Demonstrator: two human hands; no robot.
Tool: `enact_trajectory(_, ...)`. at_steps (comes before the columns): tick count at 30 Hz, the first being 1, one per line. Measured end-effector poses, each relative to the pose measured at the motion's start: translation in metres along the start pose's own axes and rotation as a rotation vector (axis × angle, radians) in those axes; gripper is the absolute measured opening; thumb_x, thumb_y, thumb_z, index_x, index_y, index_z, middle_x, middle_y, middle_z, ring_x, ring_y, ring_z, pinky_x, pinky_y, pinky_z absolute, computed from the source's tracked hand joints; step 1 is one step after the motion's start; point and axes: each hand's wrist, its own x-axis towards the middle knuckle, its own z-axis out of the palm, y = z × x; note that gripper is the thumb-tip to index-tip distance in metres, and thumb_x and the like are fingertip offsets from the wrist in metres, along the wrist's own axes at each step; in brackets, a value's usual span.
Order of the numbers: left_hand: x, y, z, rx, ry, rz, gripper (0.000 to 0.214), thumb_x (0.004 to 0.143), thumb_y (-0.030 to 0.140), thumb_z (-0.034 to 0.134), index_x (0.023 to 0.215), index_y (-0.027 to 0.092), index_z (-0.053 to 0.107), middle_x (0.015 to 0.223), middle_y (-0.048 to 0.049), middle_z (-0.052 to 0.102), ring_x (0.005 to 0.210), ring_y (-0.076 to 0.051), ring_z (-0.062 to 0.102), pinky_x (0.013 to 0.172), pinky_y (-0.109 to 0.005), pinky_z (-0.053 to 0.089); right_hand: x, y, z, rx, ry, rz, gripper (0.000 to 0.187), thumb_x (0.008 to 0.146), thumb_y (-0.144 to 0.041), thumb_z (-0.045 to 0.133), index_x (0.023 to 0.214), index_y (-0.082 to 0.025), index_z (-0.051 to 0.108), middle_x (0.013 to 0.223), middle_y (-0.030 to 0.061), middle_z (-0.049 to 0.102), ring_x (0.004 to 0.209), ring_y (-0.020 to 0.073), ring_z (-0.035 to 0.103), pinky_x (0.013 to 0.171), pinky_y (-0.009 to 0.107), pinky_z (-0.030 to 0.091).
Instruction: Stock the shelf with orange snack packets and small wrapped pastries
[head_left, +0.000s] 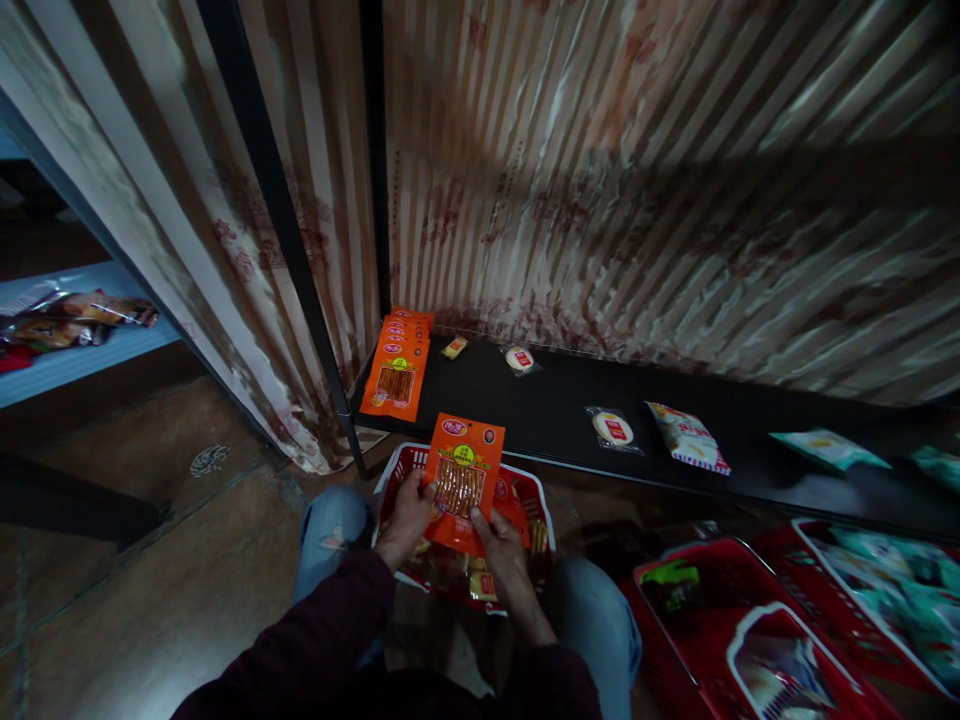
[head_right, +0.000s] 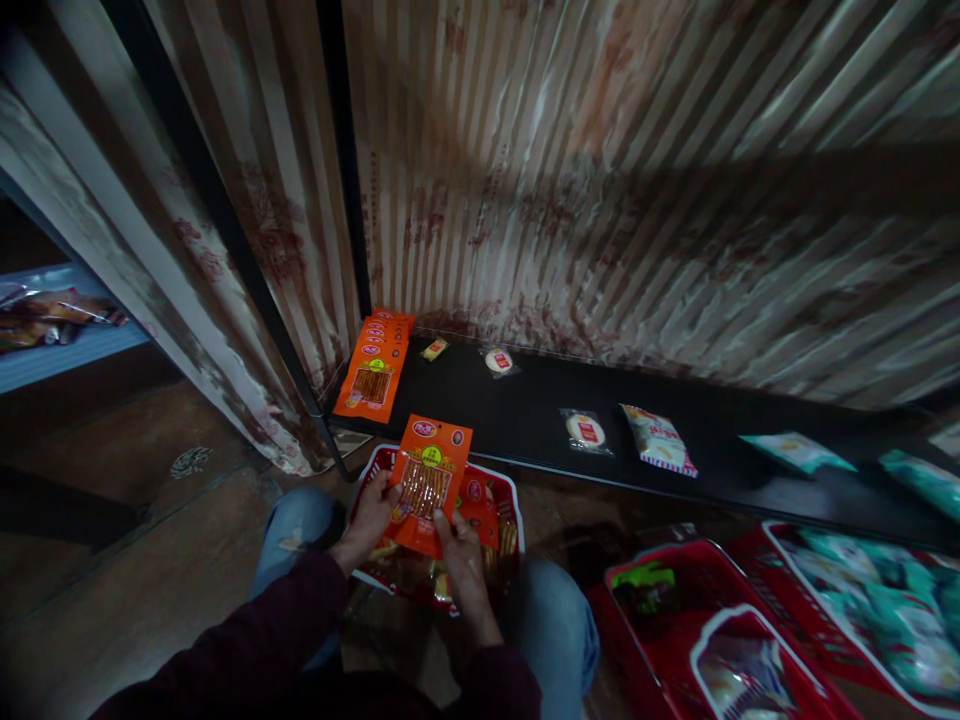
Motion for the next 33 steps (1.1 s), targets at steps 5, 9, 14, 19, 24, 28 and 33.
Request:
enact_trajectory(5,0.008,0.008,-0.006,0.208,0.098,0.159,0.007,0.071,0.020,0.063,0.073,0.023,0.057,0.074,0.0019,0.058,0.080,-0.017,0.053,0.082,-0.029,0.039,0.010,0.000,0.010,0.018,-0.038,-0.007,0.046,0.064,-0.057,0.073,0.090,-0.019,0.071,0.085,0.0070,0.076,0.078,0.0287,0.071,0.077,0.045,0.057)
enact_trajectory(9,0.018,0.015,-0.013,0.245,0.103,0.221,0.008,0.074,0.028,0.062,0.076,0.023,0.056,0.076,0.0003,0.059,0.082,-0.018,0.054,0.081,-0.028,0.041,0.022,-0.001,0.019,-0.014,-0.045,0.009,0.046,0.066,-0.058,0.070,0.093,-0.021,0.072,0.085,0.0064,0.076,0.076,0.0287,0.071,0.070,0.043,0.058)
enact_trajectory(14,0.030,0.028,-0.019,0.442,0.122,0.331,0.015,0.079,0.036,0.055,0.076,0.021,0.054,0.073,0.0010,0.058,0.073,-0.016,0.055,0.074,-0.027,0.043,0.036,-0.009,0.033,-0.014,-0.063,-0.031,0.049,0.064,-0.057,0.072,0.093,-0.018,0.072,0.088,0.0076,0.076,0.080,0.0278,0.071,0.075,0.041,0.056)
enact_trajectory(19,0.044,0.042,-0.020,0.587,0.139,0.410,0.019,0.082,0.037,0.048,0.076,0.019,0.053,0.068,0.0027,0.058,0.066,-0.013,0.054,0.067,-0.024,0.043,0.045,-0.022,0.043,-0.033,-0.080,-0.034,0.049,0.065,-0.058,0.069,0.096,-0.020,0.072,0.087,0.0066,0.076,0.081,0.0276,0.070,0.073,0.039,0.056)
enact_trajectory(24,0.061,0.055,-0.025,0.646,0.158,0.460,0.021,0.082,0.037,0.047,0.075,0.019,0.054,0.065,0.0038,0.057,0.062,-0.011,0.053,0.062,-0.022,0.042,0.058,-0.033,0.054,-0.144,-0.083,-0.078,0.043,0.068,-0.059,0.065,0.093,-0.025,0.073,0.090,0.0041,0.076,0.081,0.0262,0.070,0.072,0.036,0.055)
enact_trajectory(28,0.075,0.063,-0.032,0.661,0.188,0.480,0.022,0.083,0.038,0.046,0.076,0.019,0.055,0.066,0.0028,0.059,0.063,-0.012,0.055,0.062,-0.022,0.042,0.073,-0.034,0.065,-0.134,-0.129,-0.091,0.049,0.070,-0.060,0.062,0.101,-0.022,0.071,0.091,0.0053,0.075,0.081,0.0254,0.070,0.072,0.036,0.055)
enact_trajectory(33,0.089,0.069,-0.036,0.643,0.228,0.516,0.024,0.084,0.039,0.047,0.075,0.019,0.056,0.068,0.0013,0.062,0.063,-0.013,0.057,0.062,-0.023,0.044,0.092,-0.030,0.074,-0.186,-0.116,-0.087,0.053,0.072,-0.059,0.061,0.104,-0.019,0.070,0.080,0.0053,0.075,0.074,0.0243,0.069,0.068,0.036,0.055)
